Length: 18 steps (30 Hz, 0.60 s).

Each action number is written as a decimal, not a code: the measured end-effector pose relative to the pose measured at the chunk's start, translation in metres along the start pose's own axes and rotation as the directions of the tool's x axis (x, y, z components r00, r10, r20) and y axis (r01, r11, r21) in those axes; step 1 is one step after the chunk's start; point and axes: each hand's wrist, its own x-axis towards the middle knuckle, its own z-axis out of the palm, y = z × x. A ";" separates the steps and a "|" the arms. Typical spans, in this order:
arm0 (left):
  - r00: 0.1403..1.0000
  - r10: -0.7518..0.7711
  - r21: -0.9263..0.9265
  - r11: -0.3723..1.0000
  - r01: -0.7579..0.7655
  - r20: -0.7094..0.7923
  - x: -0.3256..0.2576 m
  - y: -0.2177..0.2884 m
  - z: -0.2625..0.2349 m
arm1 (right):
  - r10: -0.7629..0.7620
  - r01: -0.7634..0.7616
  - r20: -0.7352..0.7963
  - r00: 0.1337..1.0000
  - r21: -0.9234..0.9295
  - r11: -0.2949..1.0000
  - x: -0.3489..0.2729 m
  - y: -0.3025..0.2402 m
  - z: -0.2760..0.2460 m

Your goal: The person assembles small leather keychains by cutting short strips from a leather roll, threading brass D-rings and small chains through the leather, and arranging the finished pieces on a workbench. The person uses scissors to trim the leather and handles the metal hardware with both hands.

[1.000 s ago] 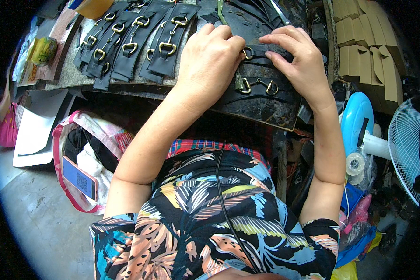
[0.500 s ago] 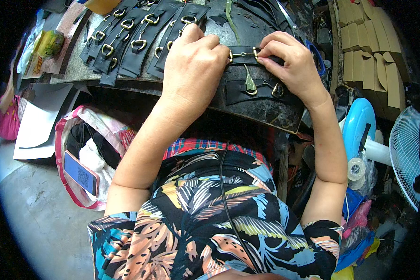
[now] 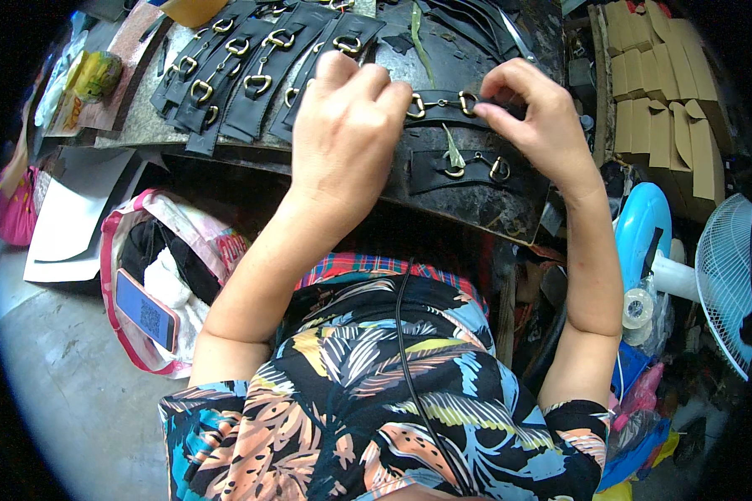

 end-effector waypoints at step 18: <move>0.995 -0.099 0.107 0.989 0.097 0.010 -0.011 -0.008 -0.013 | -0.210 0.226 0.141 0.968 -0.109 0.968 0.040 -0.015 0.046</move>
